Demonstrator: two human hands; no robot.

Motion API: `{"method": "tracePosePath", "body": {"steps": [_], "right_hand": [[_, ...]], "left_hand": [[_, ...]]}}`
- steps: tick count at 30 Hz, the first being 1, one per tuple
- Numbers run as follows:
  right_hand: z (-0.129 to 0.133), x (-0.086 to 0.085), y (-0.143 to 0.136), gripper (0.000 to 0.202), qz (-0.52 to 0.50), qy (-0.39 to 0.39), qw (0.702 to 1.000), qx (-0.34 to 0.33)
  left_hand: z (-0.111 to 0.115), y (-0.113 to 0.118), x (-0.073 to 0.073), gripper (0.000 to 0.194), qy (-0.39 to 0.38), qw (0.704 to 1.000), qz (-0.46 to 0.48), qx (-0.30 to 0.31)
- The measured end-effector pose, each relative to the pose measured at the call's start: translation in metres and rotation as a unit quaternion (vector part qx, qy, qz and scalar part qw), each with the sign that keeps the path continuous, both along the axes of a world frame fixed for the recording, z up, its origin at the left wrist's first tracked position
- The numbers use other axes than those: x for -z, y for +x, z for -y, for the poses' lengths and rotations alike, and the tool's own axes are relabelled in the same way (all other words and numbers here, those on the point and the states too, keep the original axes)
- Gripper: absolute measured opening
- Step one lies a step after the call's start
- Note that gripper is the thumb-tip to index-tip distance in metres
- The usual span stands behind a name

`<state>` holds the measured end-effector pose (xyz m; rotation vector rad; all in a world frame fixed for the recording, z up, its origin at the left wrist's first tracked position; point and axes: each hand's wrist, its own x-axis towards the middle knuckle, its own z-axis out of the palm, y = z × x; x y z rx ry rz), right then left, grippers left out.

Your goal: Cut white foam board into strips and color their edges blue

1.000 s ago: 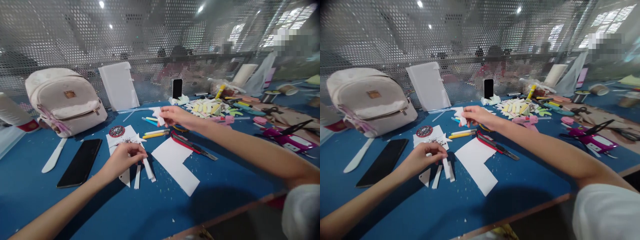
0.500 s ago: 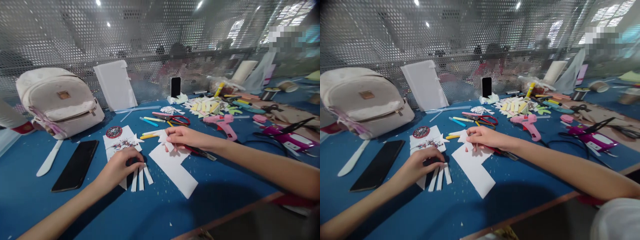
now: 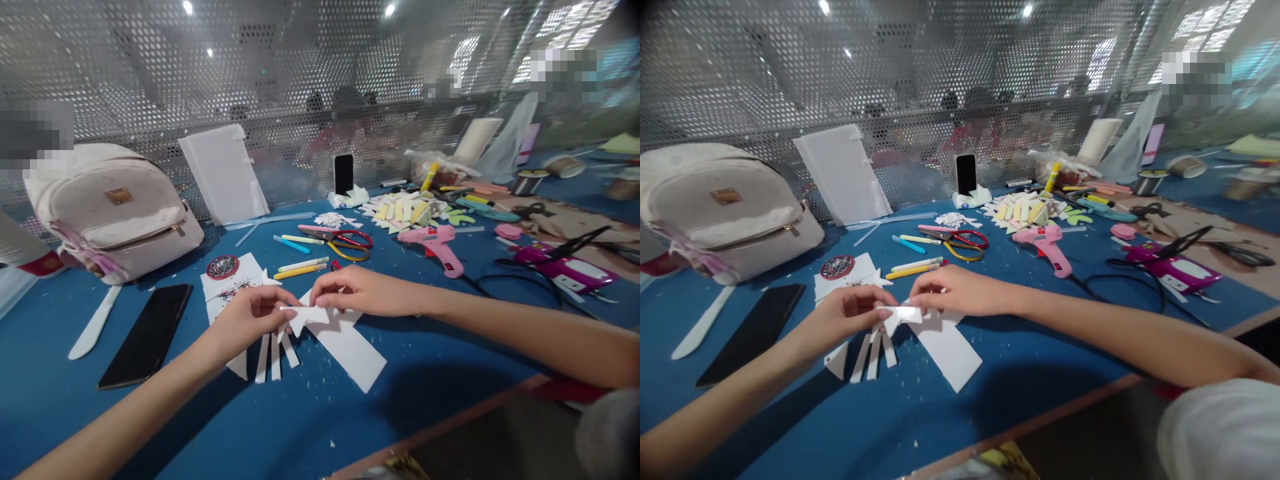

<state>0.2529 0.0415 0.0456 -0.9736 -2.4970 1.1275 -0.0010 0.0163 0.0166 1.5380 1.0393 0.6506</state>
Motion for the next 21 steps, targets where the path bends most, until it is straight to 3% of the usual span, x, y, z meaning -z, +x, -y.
{"method": "tracePosePath", "body": {"steps": [3,5,9,14,21], "right_hand": [[0.005,0.003,0.034,0.029,0.082,0.140,0.983,0.088],[0.009,0.009,0.059,0.033,0.152,0.189,0.959,0.146],[0.015,0.026,0.096,0.043,0.228,0.181,0.931,0.220],[0.020,0.040,0.102,0.033,0.225,0.105,0.944,0.216],[0.024,0.036,0.089,0.032,0.227,0.153,0.935,0.225]], "left_hand": [[0.010,-0.011,0.000,0.031,-0.046,0.998,0.016,-0.031],[0.019,-0.016,0.002,0.036,-0.081,0.995,0.032,-0.050],[0.041,-0.017,0.007,0.049,-0.144,0.983,0.071,-0.087],[0.073,-0.009,0.014,0.052,-0.196,0.973,0.090,-0.077],[0.104,-0.007,0.021,0.018,-0.029,0.999,-0.013,-0.033]]}}
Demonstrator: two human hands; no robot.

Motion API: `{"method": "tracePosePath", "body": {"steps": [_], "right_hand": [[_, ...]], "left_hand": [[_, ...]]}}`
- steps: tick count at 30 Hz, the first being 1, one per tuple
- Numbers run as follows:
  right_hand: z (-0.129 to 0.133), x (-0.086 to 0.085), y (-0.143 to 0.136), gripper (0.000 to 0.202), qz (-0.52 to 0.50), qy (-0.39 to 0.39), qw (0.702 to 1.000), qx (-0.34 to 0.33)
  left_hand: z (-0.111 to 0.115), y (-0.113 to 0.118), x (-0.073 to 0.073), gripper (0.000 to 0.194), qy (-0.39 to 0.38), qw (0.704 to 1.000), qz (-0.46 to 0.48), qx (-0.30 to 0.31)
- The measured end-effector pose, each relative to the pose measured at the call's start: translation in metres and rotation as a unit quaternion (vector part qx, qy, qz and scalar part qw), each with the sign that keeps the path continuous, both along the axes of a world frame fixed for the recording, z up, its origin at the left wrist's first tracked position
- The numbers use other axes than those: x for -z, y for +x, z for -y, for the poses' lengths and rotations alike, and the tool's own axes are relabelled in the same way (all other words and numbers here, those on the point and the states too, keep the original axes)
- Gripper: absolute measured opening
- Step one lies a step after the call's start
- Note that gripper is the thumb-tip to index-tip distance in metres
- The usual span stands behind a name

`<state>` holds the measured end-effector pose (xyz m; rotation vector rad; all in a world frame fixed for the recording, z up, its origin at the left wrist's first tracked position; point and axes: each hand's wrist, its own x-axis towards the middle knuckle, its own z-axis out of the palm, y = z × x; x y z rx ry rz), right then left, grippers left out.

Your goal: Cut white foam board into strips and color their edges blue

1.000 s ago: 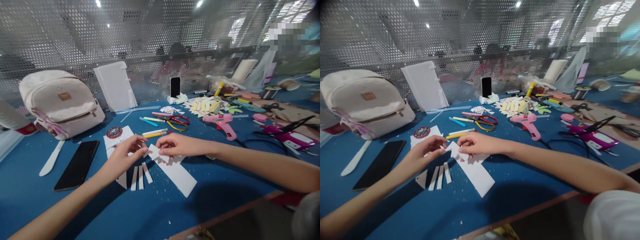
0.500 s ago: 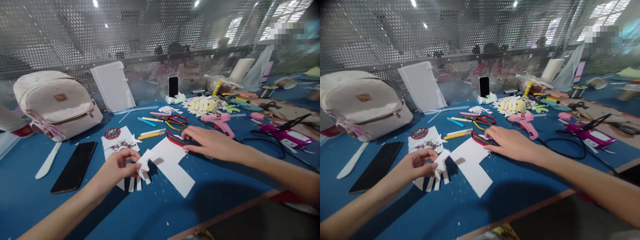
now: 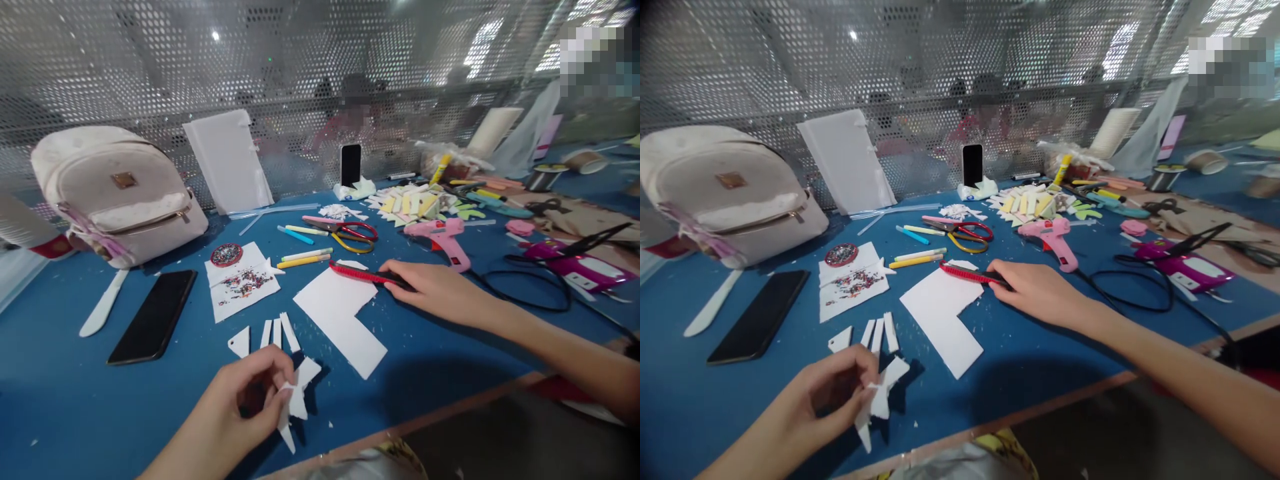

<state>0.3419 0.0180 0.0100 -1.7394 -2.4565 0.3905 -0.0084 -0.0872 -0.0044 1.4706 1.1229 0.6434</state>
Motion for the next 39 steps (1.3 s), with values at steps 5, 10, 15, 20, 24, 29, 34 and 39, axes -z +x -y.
{"method": "tracePosePath", "body": {"steps": [5,10,15,20,24,29,34,39], "right_hand": [[0.011,-0.007,0.002,0.034,-0.081,-0.030,0.996,0.003],[0.017,-0.009,0.000,0.036,-0.360,-0.228,0.903,-0.048],[0.019,-0.007,-0.011,0.032,-0.504,-0.247,0.827,0.001],[0.019,-0.003,-0.023,0.030,-0.498,-0.166,0.851,0.008],[0.019,-0.003,-0.031,0.026,-0.493,-0.158,0.855,-0.023],[0.017,-0.001,-0.035,0.019,-0.469,-0.131,0.870,-0.074],[0.017,0.003,-0.034,0.014,-0.470,-0.139,0.869,-0.068],[0.018,0.009,-0.028,0.013,-0.475,-0.144,0.867,-0.049]], "left_hand": [[0.018,0.000,0.002,0.026,-0.083,0.996,0.030,-0.001],[0.025,0.004,0.009,0.043,-0.177,0.981,0.077,-0.011],[0.023,0.010,0.014,0.060,-0.198,0.968,0.156,-0.009],[0.025,0.013,0.017,0.084,-0.284,0.937,0.205,0.015],[0.027,0.008,0.009,0.074,-0.240,0.959,0.144,0.053],[0.007,-0.007,-0.011,0.038,0.082,0.982,-0.127,0.110],[-0.027,-0.007,-0.012,0.049,0.357,0.881,-0.308,0.041],[-0.048,0.001,0.005,0.089,0.361,0.851,-0.375,0.073]]}}
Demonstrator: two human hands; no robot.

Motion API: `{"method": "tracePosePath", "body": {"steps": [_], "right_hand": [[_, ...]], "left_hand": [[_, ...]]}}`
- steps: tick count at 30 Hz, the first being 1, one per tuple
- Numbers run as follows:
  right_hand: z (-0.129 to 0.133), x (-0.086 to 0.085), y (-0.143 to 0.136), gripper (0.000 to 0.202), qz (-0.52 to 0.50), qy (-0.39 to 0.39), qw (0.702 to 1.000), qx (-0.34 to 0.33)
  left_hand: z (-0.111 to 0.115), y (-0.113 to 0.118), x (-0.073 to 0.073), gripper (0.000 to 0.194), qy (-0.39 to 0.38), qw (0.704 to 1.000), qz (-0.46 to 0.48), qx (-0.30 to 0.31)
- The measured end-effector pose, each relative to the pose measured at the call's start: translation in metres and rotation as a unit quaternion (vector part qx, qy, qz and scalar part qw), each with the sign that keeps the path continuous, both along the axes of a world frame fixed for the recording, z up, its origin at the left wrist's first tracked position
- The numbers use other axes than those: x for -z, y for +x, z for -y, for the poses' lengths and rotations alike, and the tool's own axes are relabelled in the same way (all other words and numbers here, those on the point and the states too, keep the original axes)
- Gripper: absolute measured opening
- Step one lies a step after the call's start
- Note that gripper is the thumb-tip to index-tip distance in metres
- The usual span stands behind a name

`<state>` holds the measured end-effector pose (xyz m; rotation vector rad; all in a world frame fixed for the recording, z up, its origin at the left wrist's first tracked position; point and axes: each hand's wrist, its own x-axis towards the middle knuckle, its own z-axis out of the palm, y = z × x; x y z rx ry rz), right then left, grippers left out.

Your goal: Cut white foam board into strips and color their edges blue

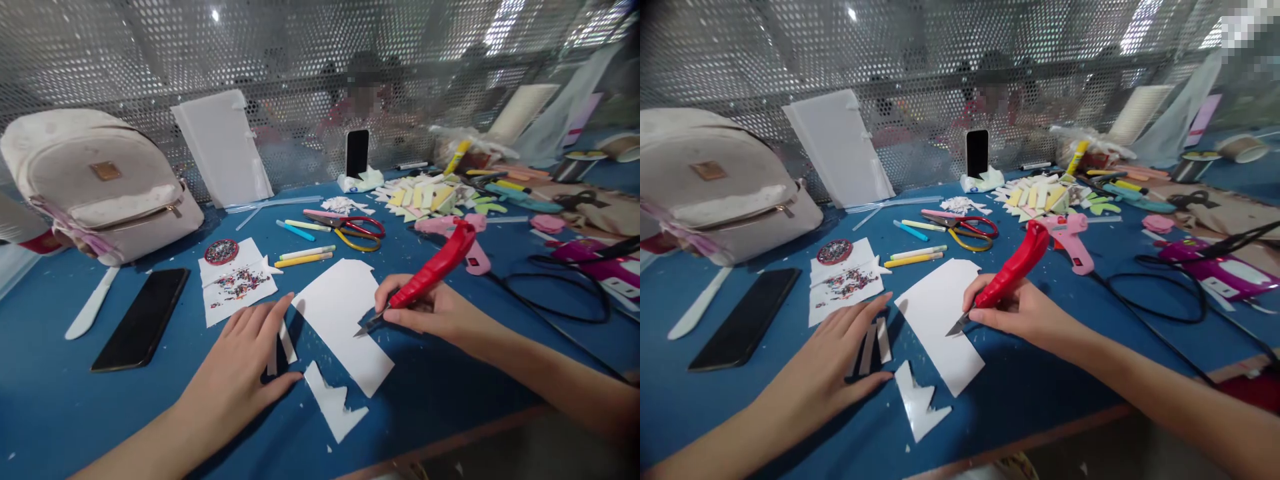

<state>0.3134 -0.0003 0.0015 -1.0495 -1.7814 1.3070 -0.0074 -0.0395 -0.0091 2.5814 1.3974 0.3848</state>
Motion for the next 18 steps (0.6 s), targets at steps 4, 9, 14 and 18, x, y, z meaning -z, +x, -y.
{"method": "tracePosePath", "body": {"steps": [4,9,14,18], "right_hand": [[-0.001,0.002,0.003,0.014,0.002,-0.013,1.000,0.021],[0.000,0.001,0.001,0.019,0.039,-0.019,0.999,0.018],[0.000,0.001,0.003,0.035,0.093,0.042,0.991,0.084],[-0.007,-0.007,0.004,0.053,0.208,0.078,0.972,0.079]], "left_hand": [[-0.004,-0.003,0.005,0.077,-0.052,0.997,0.054,-0.003],[-0.006,-0.006,0.003,0.081,-0.090,0.986,0.137,-0.015],[-0.006,-0.002,0.010,0.078,-0.119,0.965,0.234,-0.016],[-0.006,-0.001,0.014,0.076,-0.142,0.947,0.288,-0.019]]}}
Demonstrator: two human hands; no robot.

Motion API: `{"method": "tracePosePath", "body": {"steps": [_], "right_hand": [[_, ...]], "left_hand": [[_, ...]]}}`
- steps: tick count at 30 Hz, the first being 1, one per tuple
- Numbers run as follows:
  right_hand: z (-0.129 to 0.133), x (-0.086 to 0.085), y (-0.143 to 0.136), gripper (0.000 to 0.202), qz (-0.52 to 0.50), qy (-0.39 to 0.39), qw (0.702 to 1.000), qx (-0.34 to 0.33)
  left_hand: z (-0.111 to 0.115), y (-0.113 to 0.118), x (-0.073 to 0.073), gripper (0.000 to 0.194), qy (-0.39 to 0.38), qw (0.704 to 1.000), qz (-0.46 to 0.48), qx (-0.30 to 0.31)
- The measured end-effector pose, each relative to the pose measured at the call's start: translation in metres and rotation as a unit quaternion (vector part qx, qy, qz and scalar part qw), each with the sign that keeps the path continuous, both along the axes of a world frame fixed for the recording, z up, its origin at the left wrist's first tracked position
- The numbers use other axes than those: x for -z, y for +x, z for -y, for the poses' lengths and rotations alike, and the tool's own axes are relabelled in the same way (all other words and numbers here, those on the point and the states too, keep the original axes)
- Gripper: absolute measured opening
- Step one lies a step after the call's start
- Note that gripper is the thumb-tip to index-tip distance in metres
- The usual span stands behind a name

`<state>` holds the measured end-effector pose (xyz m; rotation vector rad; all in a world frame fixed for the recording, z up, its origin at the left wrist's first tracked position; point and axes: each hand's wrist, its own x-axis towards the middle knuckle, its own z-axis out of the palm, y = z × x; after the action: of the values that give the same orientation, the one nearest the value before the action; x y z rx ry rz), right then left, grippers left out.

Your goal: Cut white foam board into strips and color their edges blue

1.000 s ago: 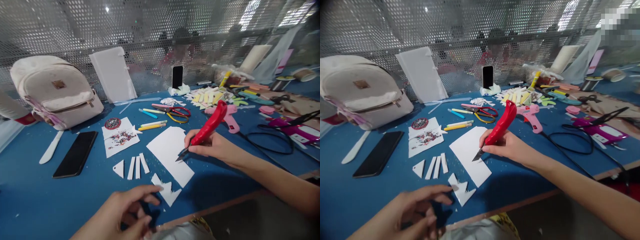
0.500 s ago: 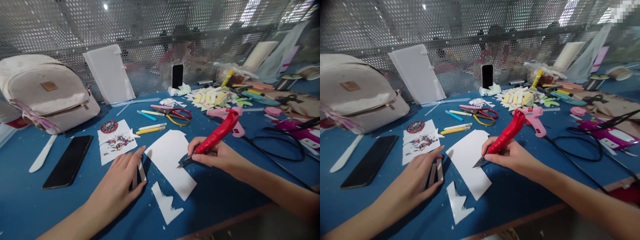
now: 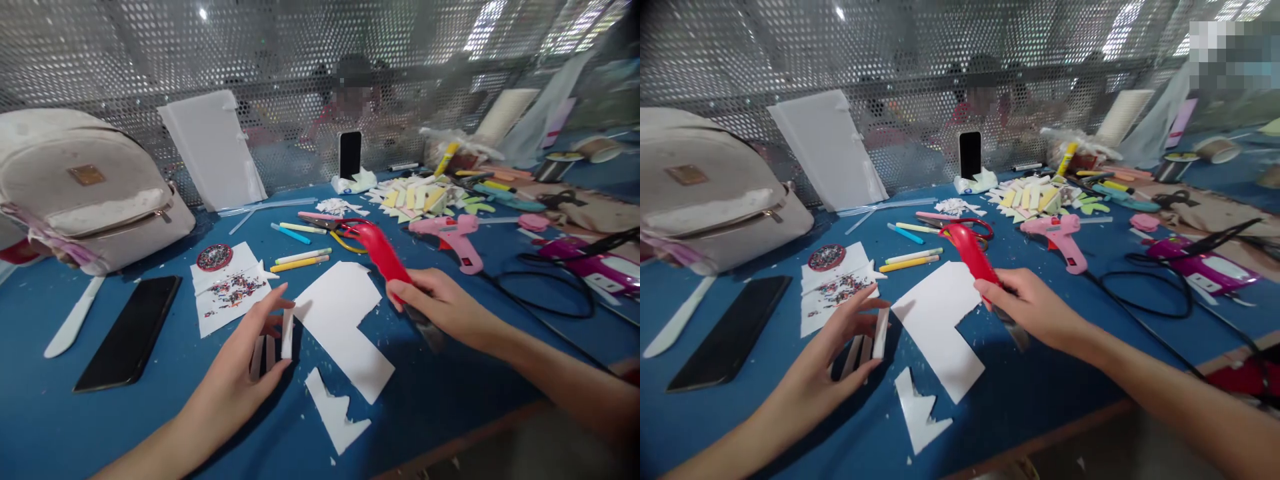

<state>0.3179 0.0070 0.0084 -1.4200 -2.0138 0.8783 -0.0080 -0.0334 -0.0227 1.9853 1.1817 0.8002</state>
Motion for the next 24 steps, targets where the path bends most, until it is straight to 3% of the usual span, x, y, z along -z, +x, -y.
{"method": "tracePosePath", "body": {"steps": [3,6,10,12,14,18,24], "right_hand": [[-0.011,-0.014,-0.006,0.049,0.158,-0.002,0.986,-0.059],[-0.026,-0.028,-0.018,0.040,0.312,0.054,0.943,-0.106],[-0.039,-0.041,-0.041,0.032,0.417,0.145,0.895,-0.066],[-0.038,-0.045,-0.056,0.031,0.354,0.213,0.909,-0.063],[-0.033,-0.045,-0.072,0.030,0.238,0.216,0.940,-0.117],[-0.026,-0.034,-0.101,0.034,0.046,0.074,0.969,-0.232],[-0.040,-0.002,-0.116,0.040,-0.126,-0.052,0.965,-0.224]], "left_hand": [[-0.001,0.000,0.000,0.076,-0.017,0.999,0.036,-0.009],[-0.001,-0.001,0.001,0.078,-0.023,0.998,0.055,-0.016],[-0.001,-0.002,0.003,0.084,-0.026,0.997,0.073,-0.009],[0.000,-0.003,0.005,0.085,-0.019,0.996,0.083,-0.005],[0.000,-0.004,0.006,0.086,-0.007,0.996,0.094,-0.003],[-0.001,-0.006,0.008,0.088,0.024,0.994,0.105,-0.003],[-0.003,-0.010,0.007,0.088,0.048,0.996,0.071,-0.025]]}}
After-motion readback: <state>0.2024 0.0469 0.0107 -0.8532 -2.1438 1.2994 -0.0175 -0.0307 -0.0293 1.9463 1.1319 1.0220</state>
